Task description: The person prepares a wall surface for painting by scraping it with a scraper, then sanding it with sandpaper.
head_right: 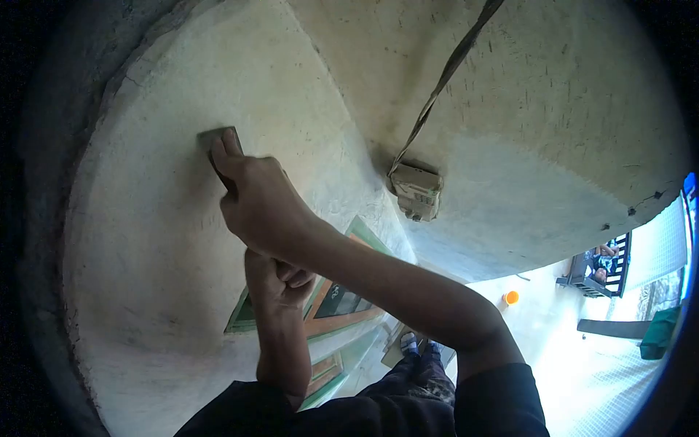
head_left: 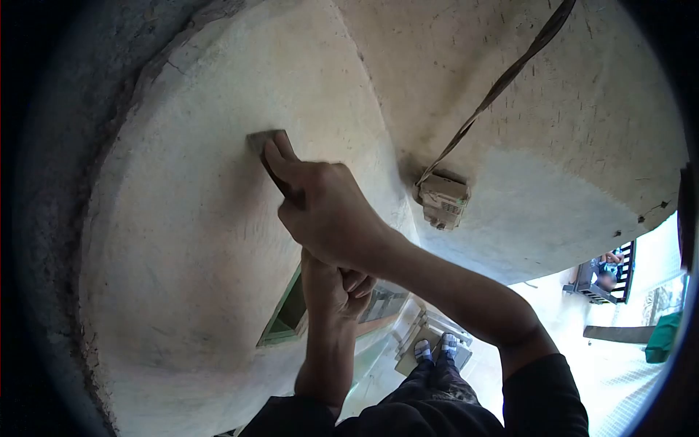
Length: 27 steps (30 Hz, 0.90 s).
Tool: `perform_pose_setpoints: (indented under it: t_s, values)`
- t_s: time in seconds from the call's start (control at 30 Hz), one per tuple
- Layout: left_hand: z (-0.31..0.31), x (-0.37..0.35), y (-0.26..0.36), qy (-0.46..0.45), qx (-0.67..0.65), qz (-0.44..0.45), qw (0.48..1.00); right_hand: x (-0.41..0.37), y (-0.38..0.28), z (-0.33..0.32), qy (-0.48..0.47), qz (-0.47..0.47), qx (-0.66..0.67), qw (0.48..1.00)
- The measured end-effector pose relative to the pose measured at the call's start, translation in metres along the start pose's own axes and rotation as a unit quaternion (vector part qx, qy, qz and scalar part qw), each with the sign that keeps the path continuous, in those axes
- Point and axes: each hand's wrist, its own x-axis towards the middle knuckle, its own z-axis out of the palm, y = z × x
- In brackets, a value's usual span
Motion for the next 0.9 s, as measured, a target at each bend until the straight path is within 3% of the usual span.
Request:
perform_pose_setpoints:
  t_s: [0.03,0.07,0.13,0.17,0.23,0.27,0.37,0.43,0.47,0.57,0.63,0.7,0.73,0.77,0.9]
  values:
    - [0.000,-0.004,0.003,0.039,0.040,-0.002,0.998,0.014,-0.002,-0.009,-0.002,0.005,-0.001,1.000]
    - [-0.011,0.021,0.001,-0.035,-0.011,0.002,0.999,0.035,0.002,-0.019,-0.043,0.085,-0.001,0.995]
    - [-0.002,0.044,0.006,-0.060,-0.046,0.010,0.997,0.050,-0.035,-0.040,-0.093,0.264,-0.017,0.960]
    - [0.002,0.043,0.007,-0.076,-0.072,0.007,0.994,0.041,-0.033,-0.036,-0.094,0.263,-0.017,0.960]
    - [-0.017,0.006,-0.007,-0.059,-0.066,-0.002,0.996,0.015,-0.008,-0.018,-0.092,0.123,-0.028,0.988]
    - [-0.022,-0.003,-0.011,-0.049,-0.055,-0.014,0.997,-0.005,0.003,0.002,0.009,0.048,0.035,0.998]
    - [-0.005,-0.004,0.011,-0.024,-0.012,-0.038,0.999,0.017,-0.013,-0.018,-0.073,0.141,-0.034,0.987]
    - [0.000,0.044,0.014,-0.080,0.004,0.012,0.997,0.047,0.008,-0.016,0.000,0.200,-0.037,0.979]
    - [0.001,0.041,0.016,-0.070,-0.009,-0.007,0.997,0.051,-0.016,-0.030,-0.034,0.240,-0.030,0.970]
    - [-0.016,0.006,-0.002,-0.008,-0.006,-0.024,1.000,0.015,-0.007,-0.017,-0.096,0.211,-0.029,0.972]
    - [-0.033,-0.003,-0.014,0.010,-0.016,-0.022,1.000,-0.028,0.011,0.017,0.017,0.033,-0.007,0.999]
    - [-0.037,-0.009,-0.008,0.018,0.041,-0.051,0.998,-0.019,0.013,0.020,0.065,0.022,-0.011,0.998]
    - [-0.033,0.012,-0.005,0.060,0.010,-0.055,0.997,0.000,0.004,0.007,0.008,0.141,-0.011,0.990]
    - [-0.030,0.032,0.001,-0.072,0.023,0.013,0.997,0.021,0.001,-0.010,-0.053,0.258,-0.011,0.965]
    - [-0.020,0.060,0.005,-0.135,-0.024,-0.053,0.989,0.030,0.027,-0.013,0.047,0.161,0.009,0.986]
